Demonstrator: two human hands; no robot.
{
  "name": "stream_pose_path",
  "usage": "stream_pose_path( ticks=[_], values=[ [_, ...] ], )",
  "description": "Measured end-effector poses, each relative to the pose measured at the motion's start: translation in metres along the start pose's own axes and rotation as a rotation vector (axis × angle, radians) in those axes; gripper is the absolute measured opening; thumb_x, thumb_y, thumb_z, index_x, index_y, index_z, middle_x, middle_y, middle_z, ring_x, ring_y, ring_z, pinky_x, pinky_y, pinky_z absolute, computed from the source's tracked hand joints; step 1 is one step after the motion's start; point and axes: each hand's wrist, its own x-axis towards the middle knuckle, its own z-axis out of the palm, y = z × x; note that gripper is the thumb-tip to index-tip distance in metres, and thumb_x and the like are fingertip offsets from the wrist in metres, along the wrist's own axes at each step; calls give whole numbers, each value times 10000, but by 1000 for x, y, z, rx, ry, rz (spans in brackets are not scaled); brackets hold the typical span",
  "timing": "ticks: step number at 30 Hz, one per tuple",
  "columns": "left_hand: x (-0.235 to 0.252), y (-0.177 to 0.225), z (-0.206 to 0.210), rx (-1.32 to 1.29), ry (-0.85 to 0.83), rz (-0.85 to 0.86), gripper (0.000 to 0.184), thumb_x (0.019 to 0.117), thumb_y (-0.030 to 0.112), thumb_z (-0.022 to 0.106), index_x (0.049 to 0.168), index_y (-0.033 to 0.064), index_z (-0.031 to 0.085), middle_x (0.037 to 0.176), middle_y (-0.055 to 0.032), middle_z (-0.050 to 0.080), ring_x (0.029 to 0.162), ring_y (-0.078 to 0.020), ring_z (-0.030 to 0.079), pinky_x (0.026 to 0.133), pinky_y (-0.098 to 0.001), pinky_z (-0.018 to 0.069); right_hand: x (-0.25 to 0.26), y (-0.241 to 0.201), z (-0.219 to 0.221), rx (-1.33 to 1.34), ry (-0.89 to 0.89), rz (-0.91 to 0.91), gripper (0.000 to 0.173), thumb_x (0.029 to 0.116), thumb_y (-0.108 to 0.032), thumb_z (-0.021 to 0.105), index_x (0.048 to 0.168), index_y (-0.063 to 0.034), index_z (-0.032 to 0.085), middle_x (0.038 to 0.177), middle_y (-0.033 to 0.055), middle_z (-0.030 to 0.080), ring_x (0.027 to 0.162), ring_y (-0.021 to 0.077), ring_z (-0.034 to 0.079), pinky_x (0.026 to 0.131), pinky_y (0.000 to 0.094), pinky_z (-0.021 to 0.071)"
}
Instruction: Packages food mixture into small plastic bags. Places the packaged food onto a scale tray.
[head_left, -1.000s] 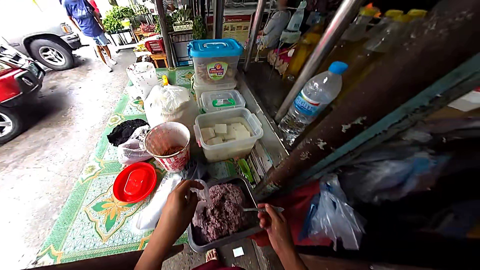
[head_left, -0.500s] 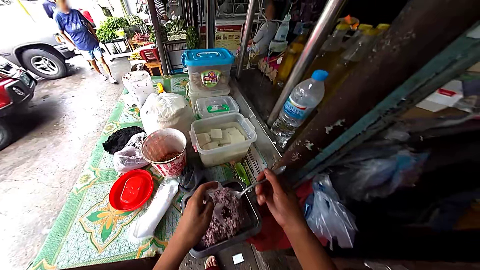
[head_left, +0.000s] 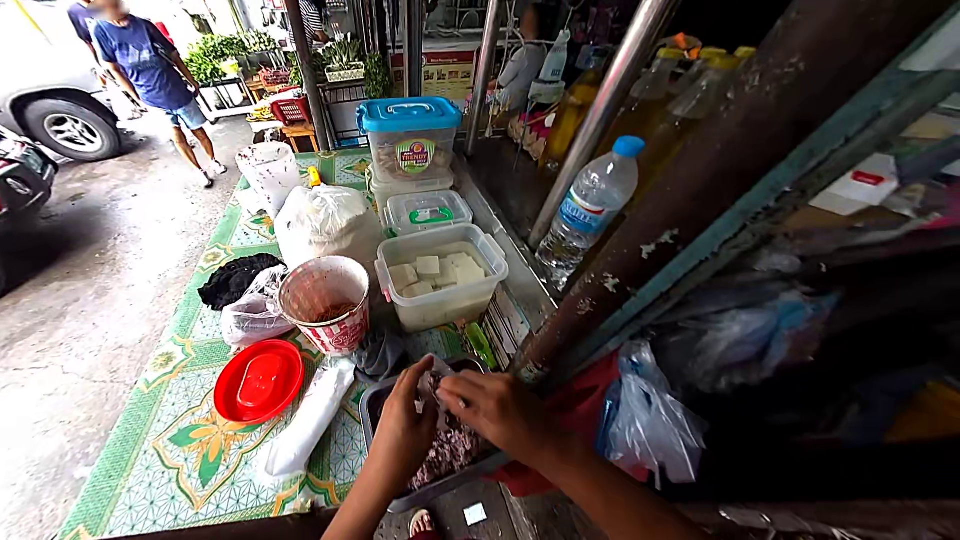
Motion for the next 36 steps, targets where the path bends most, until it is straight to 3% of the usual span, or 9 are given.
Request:
stream_pose_path(
  ticks=[6,12,14,17,21,26,29,31,36],
  values=[
    [4,4,2,7,-49,-73,545,930,-7,526,1474,-10,484,1420,-211,552,1043,-220,659,879,-345,548,8,2,-34,441,256,463,236,1027,-151,551,993,37,690,716,-9,682,571,3,642,546,179,569],
    [8,8,-13,-114,11,-40,530,939,1,542,1466,-19,486,1369,-181,593,982,-165,676,833,-330,573,-24,11,-66,606,573,636,215,1077,-128,435,1040,-42,629,726,-92,711,582,35,683,544,219,605],
    [13,6,-18,-253,41,-99,527,933,0,525,1458,-5,481,1338,-129,614,885,-94,669,722,-268,571,-48,12,-59,575,512,668,228,1077,-126,437,1070,-10,634,760,-68,712,608,33,677,575,224,603],
    [23,9,-15,-248,16,-197,524,939,-35,520,1460,-3,478,1351,-147,593,852,-125,650,703,-300,555,-88,17,-23,510,217,674,265,1043,-120,522,1119,65,695,890,91,738,694,116,705,663,305,620],
    [21,42,-26,-226,112,-170,527,945,-33,497,1469,15,462,1385,-128,568,888,-119,665,686,-283,569,-127,22,18,345,-7,687,271,1031,-183,571,1128,-13,760,1047,150,759,899,253,750,852,439,607],
    [21,63,-1,-131,91,-200,536,937,-65,513,1466,7,467,1380,-147,567,790,-97,631,646,-254,529,-161,25,50,395,66,789,279,982,-228,652,1171,-63,773,1083,156,744,1067,319,689,980,495,531],
    [11,89,19,-81,50,-113,533,927,-3,519,1458,15,478,1373,-116,582,798,-80,634,655,-248,538,-191,21,19,393,97,805,650,923,-364,726,1440,-7,561,1163,195,681,1014,314,648,920,474,536],
    [7,112,40,-51,-8,-20,526,926,26,534,1451,22,494,1351,-93,606,808,-64,644,659,-240,551,-219,20,-19,360,219,840,763,908,-411,732,1486,21,485,1178,174,669,920,239,631,827,394,548],
    [7,179,102,-68,-281,201,530,945,-19,535,1468,-1,454,1367,-20,605,827,32,633,696,-178,555,-307,-27,-159,299,541,871,482,970,-261,640,1359,21,599,1094,95,700,838,69,617,716,225,517]
  ],
)
